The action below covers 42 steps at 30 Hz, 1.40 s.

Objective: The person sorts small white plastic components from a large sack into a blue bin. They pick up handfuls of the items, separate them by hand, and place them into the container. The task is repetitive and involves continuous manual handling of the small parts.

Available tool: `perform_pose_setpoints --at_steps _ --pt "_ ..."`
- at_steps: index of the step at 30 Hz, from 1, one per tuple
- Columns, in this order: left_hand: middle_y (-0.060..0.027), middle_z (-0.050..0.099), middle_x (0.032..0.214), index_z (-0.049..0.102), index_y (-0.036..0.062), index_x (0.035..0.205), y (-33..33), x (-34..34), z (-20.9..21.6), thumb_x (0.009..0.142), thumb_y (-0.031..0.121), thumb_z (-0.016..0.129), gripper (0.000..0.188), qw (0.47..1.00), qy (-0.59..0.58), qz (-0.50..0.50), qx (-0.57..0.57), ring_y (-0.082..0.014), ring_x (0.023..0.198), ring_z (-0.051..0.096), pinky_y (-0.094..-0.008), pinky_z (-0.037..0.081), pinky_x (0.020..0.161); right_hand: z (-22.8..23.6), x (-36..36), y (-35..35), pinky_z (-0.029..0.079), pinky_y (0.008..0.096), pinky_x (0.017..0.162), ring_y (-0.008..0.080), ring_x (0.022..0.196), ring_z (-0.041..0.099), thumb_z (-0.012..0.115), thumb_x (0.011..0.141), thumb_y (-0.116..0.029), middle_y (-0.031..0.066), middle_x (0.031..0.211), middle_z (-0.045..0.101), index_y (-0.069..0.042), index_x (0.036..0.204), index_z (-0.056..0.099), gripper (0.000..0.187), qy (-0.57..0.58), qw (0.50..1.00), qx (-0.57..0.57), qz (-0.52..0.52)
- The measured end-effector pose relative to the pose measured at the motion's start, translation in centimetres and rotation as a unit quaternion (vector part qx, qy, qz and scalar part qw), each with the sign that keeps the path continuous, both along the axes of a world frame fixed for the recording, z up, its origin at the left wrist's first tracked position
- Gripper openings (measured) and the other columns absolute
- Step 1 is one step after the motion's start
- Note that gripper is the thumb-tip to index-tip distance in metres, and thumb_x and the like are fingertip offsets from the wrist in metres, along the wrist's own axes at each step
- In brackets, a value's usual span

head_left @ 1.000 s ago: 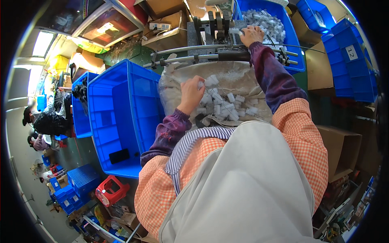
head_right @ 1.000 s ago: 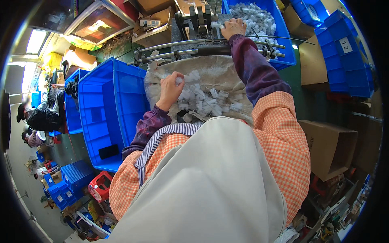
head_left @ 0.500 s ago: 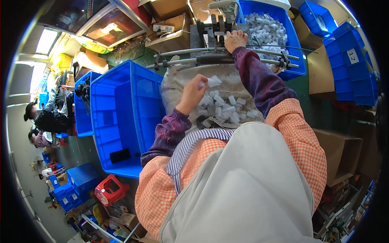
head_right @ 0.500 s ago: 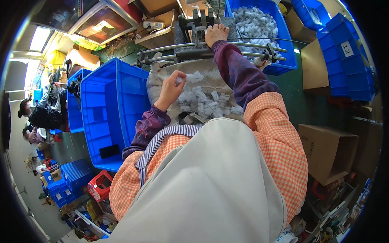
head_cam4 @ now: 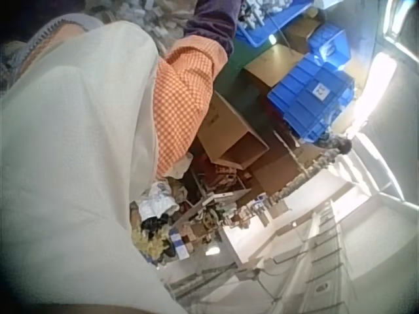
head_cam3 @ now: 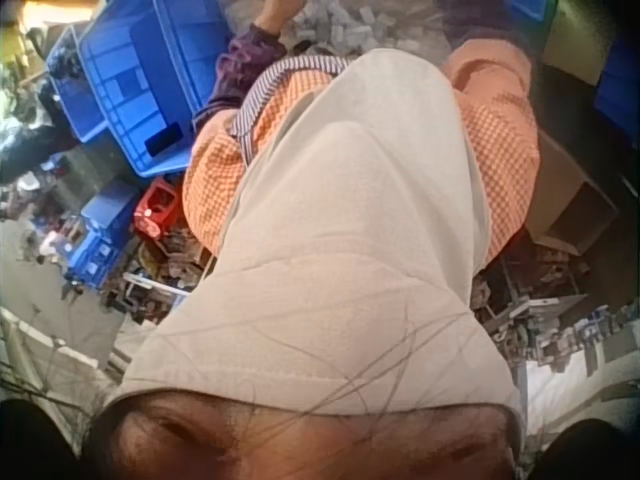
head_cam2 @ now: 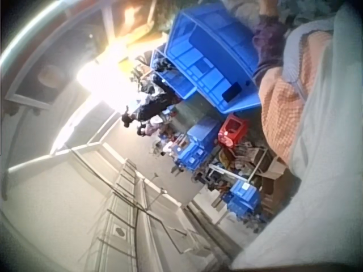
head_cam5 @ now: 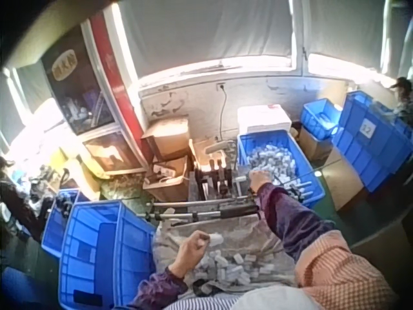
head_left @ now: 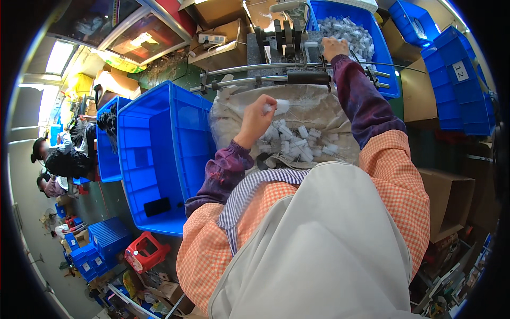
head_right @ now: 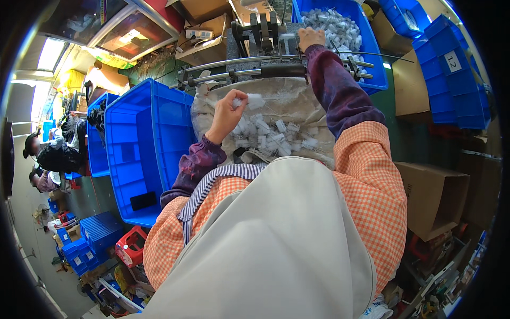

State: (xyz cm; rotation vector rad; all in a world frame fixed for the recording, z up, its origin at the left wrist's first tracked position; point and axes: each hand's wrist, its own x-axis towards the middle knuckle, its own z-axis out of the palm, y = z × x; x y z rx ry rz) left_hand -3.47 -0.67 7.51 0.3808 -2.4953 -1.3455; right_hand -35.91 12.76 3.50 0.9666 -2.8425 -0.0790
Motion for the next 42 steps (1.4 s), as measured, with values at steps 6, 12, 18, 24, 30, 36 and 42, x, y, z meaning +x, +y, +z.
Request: perform_pose_setpoints --at_steps 6,12,18,24,30,36,42 --pt "-0.0072 0.063 0.076 0.057 0.0023 0.087 1.0 -1.3 0.3 0.081 0.008 0.059 0.009 0.999 0.024 -0.013 0.03 -0.0125 0.067 0.058 -0.0249 0.045 0.061 3.5 0.9 4.1 0.045 0.0415 0.077 0.0256 0.089 0.062 0.051 0.081 -0.024 0.0129 0.096 0.064 -0.015 0.096 0.064 0.022 0.076 0.973 -0.129 -0.174" --pt "-0.011 0.062 0.076 0.057 0.0046 0.09 1.9 -3.5 -0.1 0.079 0.009 0.06 0.012 0.989 0.146 -0.013 0.02 -0.0226 0.061 0.059 -0.0299 0.044 0.056 5.5 12.9 3.6 0.043 0.028 0.081 0.0174 0.09 0.057 0.053 0.087 -0.021 0.0132 0.096 0.062 -0.003 0.109 0.056 0.028 -0.425 0.786 -0.313 0.322" --pt "-0.0102 0.061 0.074 0.053 0.0072 0.101 2.3 -2.6 1.1 0.08 0.017 0.06 0.024 0.998 0.068 0.014 0.004 -0.0255 0.066 0.059 -0.0329 0.044 0.06 2.6 9.0 0.8 0.045 0.037 0.073 0.0324 0.085 0.058 0.053 0.081 -0.013 0.0169 0.087 0.061 -0.007 0.097 0.06 0.018 -0.288 0.876 -0.331 0.198" --pt "-0.0128 0.061 0.081 0.05 0.0027 0.101 1.8 -0.1 -0.4 0.083 0.018 0.047 0.024 1.0 -0.007 -0.004 0.025 -0.0217 0.068 0.057 -0.0311 0.044 0.066 -1.8 2.6 -2.1 0.043 0.0378 0.078 0.0262 0.094 0.053 0.051 0.079 -0.017 0.005 0.09 0.061 -0.015 0.088 0.061 0.014 0.039 0.973 -0.218 0.07" --pt "-0.0143 0.06 0.082 0.053 0.002 0.094 1.7 0.5 -2.1 0.083 0.014 0.043 0.019 0.999 -0.039 0.002 0.038 -0.0279 0.077 0.059 -0.0333 0.044 0.071 -2.3 2.1 -3.1 0.039 0.0385 0.083 0.0235 0.101 0.05 0.051 0.078 -0.018 0.0029 0.096 0.06 -0.016 0.093 0.06 0.018 0.019 0.986 -0.16 0.05" --pt "-0.0148 0.06 0.086 0.055 0.0019 0.093 2.0 0.5 -2.2 0.083 0.013 0.045 0.017 1.0 -0.02 -0.013 0.015 -0.029 0.081 0.059 -0.0336 0.045 0.073 -2.1 1.9 -3.1 0.035 0.0408 0.086 0.024 0.102 0.048 0.049 0.081 -0.02 0.0028 0.099 0.06 -0.016 0.096 0.059 0.018 -0.01 0.986 -0.156 0.051" --pt "-0.0154 0.06 0.087 0.056 0.0011 0.092 1.7 0.6 -2.6 0.083 0.012 0.046 0.017 0.999 -0.028 -0.031 0.024 -0.0304 0.083 0.058 -0.0347 0.045 0.073 -2.5 1.9 -3.1 0.035 0.0398 0.086 0.0235 0.103 0.049 0.05 0.082 -0.024 0.0013 0.099 0.06 -0.017 0.096 0.059 0.019 0.007 0.984 -0.166 0.059"
